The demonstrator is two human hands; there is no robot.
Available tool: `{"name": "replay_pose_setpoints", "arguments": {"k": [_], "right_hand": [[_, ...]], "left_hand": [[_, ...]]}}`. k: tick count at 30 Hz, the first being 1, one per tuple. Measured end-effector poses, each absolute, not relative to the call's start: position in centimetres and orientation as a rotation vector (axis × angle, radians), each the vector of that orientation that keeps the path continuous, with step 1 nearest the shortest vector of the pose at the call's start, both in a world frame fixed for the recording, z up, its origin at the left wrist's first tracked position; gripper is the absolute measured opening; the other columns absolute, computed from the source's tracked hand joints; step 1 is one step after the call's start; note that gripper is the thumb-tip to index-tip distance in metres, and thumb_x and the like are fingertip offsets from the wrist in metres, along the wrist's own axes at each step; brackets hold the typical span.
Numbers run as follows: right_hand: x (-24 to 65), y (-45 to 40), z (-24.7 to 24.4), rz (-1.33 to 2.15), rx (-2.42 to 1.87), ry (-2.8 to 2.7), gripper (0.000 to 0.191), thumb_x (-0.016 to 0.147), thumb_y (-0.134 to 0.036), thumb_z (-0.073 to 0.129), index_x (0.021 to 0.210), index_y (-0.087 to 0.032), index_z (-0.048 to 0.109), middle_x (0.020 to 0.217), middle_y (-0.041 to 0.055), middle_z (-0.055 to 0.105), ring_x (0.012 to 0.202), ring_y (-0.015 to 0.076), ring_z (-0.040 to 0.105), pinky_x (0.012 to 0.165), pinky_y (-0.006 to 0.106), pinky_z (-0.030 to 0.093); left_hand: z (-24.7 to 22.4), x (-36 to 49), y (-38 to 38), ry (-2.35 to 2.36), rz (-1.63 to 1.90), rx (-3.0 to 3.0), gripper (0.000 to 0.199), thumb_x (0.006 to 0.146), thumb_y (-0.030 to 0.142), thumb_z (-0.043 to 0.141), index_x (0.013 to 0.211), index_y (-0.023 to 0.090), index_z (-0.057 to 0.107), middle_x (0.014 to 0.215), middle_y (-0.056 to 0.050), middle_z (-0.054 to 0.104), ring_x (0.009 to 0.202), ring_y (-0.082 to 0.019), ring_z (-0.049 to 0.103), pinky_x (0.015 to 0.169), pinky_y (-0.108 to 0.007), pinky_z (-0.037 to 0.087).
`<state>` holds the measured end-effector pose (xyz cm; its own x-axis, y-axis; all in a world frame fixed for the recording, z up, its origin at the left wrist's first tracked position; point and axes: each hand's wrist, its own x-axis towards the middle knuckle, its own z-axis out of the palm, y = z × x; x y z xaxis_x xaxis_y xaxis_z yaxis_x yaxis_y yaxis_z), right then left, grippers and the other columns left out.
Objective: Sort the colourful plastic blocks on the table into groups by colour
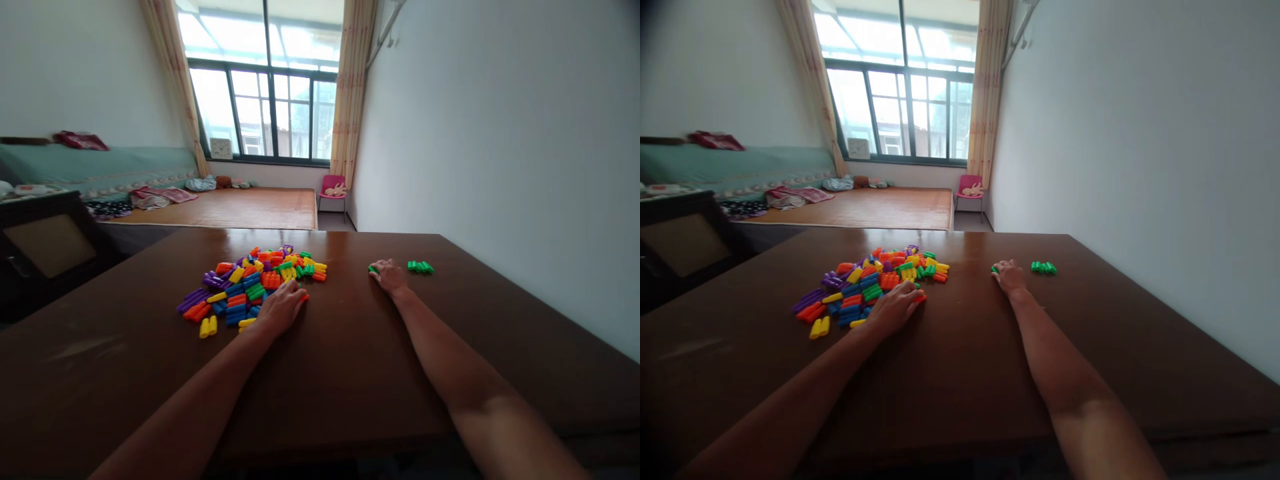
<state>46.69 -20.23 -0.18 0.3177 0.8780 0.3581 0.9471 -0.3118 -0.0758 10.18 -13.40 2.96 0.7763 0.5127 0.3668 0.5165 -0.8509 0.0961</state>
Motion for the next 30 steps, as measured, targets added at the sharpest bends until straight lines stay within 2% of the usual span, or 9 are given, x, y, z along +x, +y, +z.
{"name": "replay_pose_setpoints", "arguments": {"k": [5, 11, 15, 19, 22, 26, 30], "right_hand": [[47.5, -20.8, 0.2, -0.391, -2.403, -1.512, 0.044, 0.085, -0.054, 0.055, 0.123, -0.034, 0.062, 0.121, 0.0092, 0.065, 0.107, 0.0296, 0.049, 0.086, 0.041, 0.042], [48.0, -20.4, -0.1, -0.316, -2.385, -1.58, 0.041, 0.086, -0.048, 0.054, 0.124, -0.035, 0.062, 0.118, 0.006, 0.066, 0.106, 0.0276, 0.05, 0.091, 0.04, 0.038], [49.1, -21.3, -0.3, -0.352, -2.387, -1.53, 0.044, 0.088, -0.05, 0.05, 0.126, -0.032, 0.061, 0.12, 0.0074, 0.065, 0.109, 0.0277, 0.048, 0.094, 0.042, 0.037], [49.8, -22.3, -0.7, -0.354, -2.52, -1.235, 0.044, 0.092, -0.049, 0.04, 0.126, -0.031, 0.061, 0.129, 0.008, 0.061, 0.118, 0.0306, 0.045, 0.095, 0.05, 0.037], [49.6, -22.3, -1.0, -0.404, -2.53, -1.168, 0.048, 0.095, -0.043, 0.03, 0.126, -0.023, 0.061, 0.139, 0.0113, 0.053, 0.123, 0.0349, 0.042, 0.094, 0.057, 0.037], [47.7, -20.7, -0.3, -0.597, -2.302, -1.412, 0.045, 0.096, -0.036, 0.033, 0.125, -0.017, 0.061, 0.138, 0.0125, 0.054, 0.122, 0.0316, 0.045, 0.096, 0.049, 0.041], [42.2, -19.1, 1.3, -0.429, -1.949, -1.853, 0.037, 0.095, -0.029, 0.039, 0.122, -0.021, 0.063, 0.126, 0.007, 0.064, 0.115, 0.0251, 0.053, 0.096, 0.04, 0.045]], "left_hand": [[2.9, 10.5, -13.1, -0.788, -0.657, -2.934, 0.022, 0.094, 0.023, 0.045, 0.107, 0.024, 0.063, 0.111, -0.006, 0.056, 0.101, -0.021, 0.056, 0.084, -0.031, 0.049], [2.7, 10.4, -13.2, -0.746, -0.605, -2.928, 0.024, 0.096, 0.024, 0.04, 0.096, 0.023, 0.065, 0.098, -0.006, 0.059, 0.089, -0.019, 0.057, 0.078, -0.03, 0.049], [2.3, 10.4, -12.8, -0.71, -0.596, -2.964, 0.027, 0.096, 0.023, 0.038, 0.102, 0.022, 0.065, 0.1, -0.007, 0.061, 0.089, -0.019, 0.058, 0.079, -0.031, 0.05], [1.8, 10.5, -12.8, -0.694, -0.62, -3.022, 0.031, 0.096, 0.021, 0.036, 0.102, 0.021, 0.066, 0.106, -0.008, 0.062, 0.091, -0.018, 0.06, 0.083, -0.031, 0.051], [1.8, 10.6, -13.3, -0.65, -0.63, -3.067, 0.031, 0.094, 0.018, 0.038, 0.102, 0.021, 0.068, 0.114, -0.007, 0.062, 0.099, -0.018, 0.059, 0.09, -0.031, 0.05], [2.7, 10.3, -13.4, -0.754, -0.622, -2.985, 0.03, 0.092, 0.016, 0.043, 0.104, 0.025, 0.069, 0.12, -0.004, 0.063, 0.105, -0.02, 0.057, 0.091, -0.033, 0.049], [3.4, 9.8, -12.5, -1.064, -0.685, -2.771, 0.032, 0.091, 0.014, 0.044, 0.114, 0.023, 0.065, 0.122, -0.006, 0.063, 0.111, -0.024, 0.053, 0.09, -0.037, 0.048]]}}
